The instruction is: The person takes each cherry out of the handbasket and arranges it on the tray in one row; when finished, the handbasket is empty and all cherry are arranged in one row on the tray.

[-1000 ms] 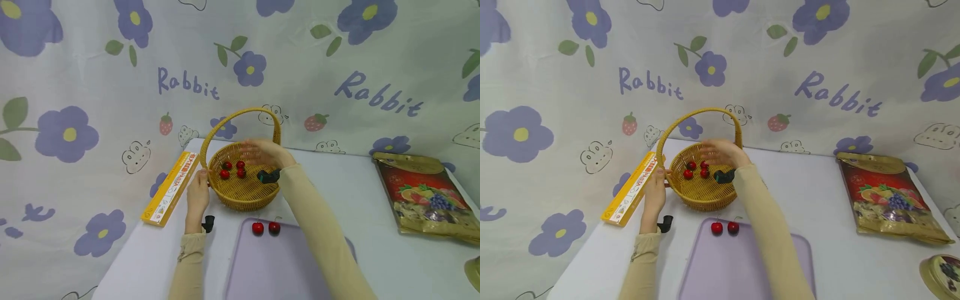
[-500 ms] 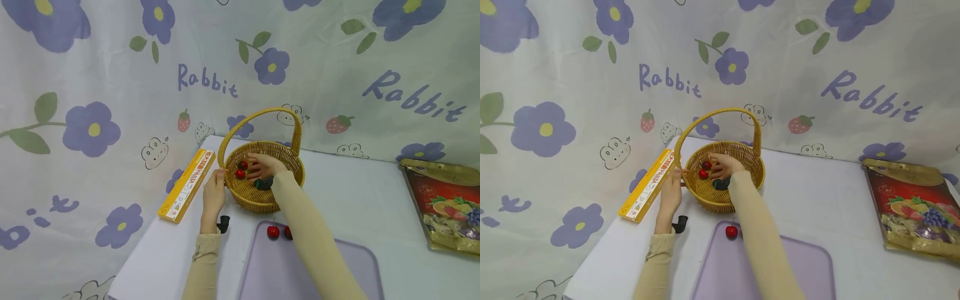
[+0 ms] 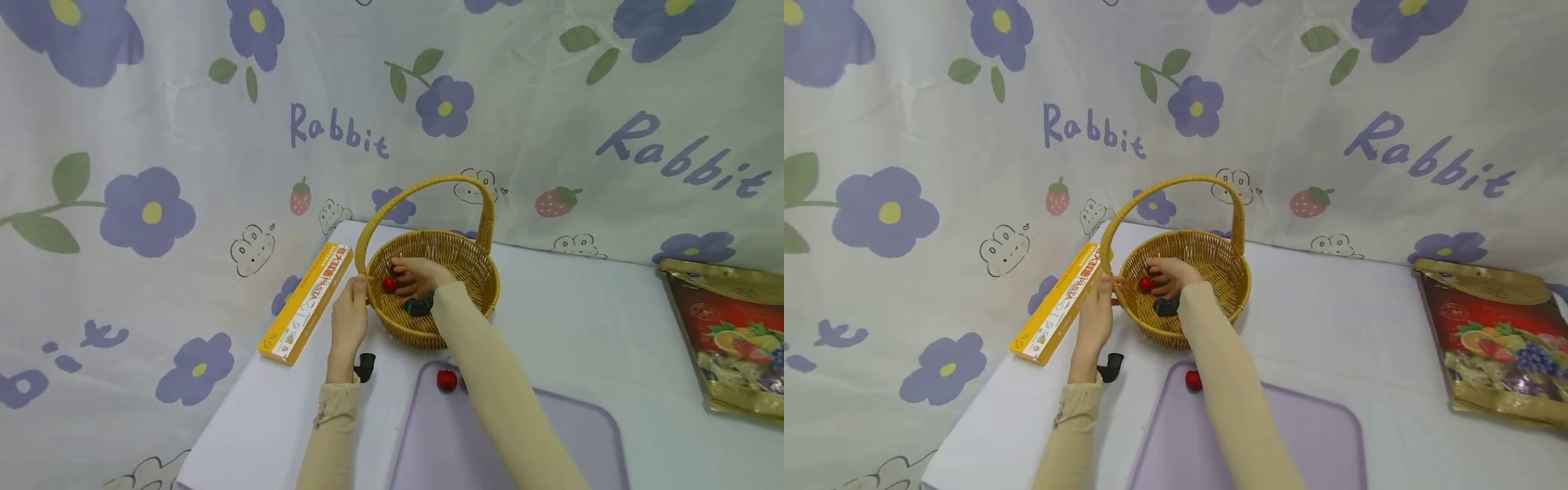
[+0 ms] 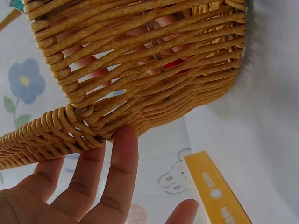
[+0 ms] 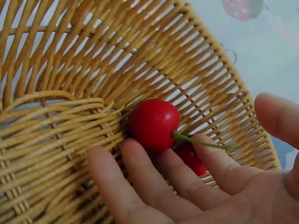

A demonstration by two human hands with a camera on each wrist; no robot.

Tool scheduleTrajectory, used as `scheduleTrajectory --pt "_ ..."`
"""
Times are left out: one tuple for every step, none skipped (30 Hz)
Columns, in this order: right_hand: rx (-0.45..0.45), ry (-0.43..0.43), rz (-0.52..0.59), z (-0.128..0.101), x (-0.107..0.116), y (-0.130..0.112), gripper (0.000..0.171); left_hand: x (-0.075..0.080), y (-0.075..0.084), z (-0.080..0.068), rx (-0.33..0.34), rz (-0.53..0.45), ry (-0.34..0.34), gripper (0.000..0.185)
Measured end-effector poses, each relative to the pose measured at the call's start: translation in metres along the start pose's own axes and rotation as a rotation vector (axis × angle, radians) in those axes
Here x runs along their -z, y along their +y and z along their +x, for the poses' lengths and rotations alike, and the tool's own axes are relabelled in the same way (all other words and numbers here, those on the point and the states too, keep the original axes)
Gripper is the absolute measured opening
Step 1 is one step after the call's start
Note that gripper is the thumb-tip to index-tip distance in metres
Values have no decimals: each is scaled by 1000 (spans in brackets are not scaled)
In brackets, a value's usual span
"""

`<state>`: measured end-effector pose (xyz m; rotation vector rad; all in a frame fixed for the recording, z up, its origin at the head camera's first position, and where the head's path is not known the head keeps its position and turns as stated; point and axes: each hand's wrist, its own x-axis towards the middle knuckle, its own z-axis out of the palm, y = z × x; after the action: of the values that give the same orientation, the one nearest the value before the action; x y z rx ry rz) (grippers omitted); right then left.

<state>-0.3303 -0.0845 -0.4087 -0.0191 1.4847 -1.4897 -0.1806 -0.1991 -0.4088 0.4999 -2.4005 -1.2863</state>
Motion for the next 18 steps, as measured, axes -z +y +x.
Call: scheduleTrajectory --pt "-1 -4 1 1 -2 1 58 0 0 0 2 2 -1 74" --pt "-2 -10 3 1 -3 1 58 0 0 -1 3 3 0 73" --pt "-6 -13 6 2 -5 2 58 0 0 -1 2 3 1 73" --pt "-8 -13 10 3 -7 2 58 0 0 -1 1 3 2 73" --pt "-9 -6 11 4 -8 2 58 0 0 -1 0 1 3 74" --pt "-10 4 15 5 -10 2 59 1 0 -1 -2 1 4 74" --pt "-11 18 15 6 -11 2 60 1 0 -1 -5 0 5 74" --pt "-10 34 11 6 -11 2 60 1 0 -1 -6 -1 7 75" --pt "-9 49 3 7 -12 2 61 1 1 -1 -7 -2 9 76" --pt "-7 62 -10 8 -13 2 62 1 1 0 -7 -1 11 76" --pt "-7 72 -30 9 -13 2 62 1 1 0 -7 0 14 76" --pt "-9 76 -45 10 -14 2 62 1 1 0 -6 2 16 77" --pt "-12 75 -55 11 -15 3 61 1 0 0 -4 2 18 77" --pt "-15 69 -67 12 -16 3 60 1 0 0 0 2 18 77" --pt "-17 59 -75 13 -17 4 58 1 0 0 1 1 17 77" --pt "-19 49 -87 14 -18 4 55 0 0 0 4 1 16 77" --pt "-17 40 -98 15 -19 5 51 0 0 0 6 -1 13 77" --pt "-15 35 -104 16 -20 5 48 -1 0 0 8 -3 9 77"
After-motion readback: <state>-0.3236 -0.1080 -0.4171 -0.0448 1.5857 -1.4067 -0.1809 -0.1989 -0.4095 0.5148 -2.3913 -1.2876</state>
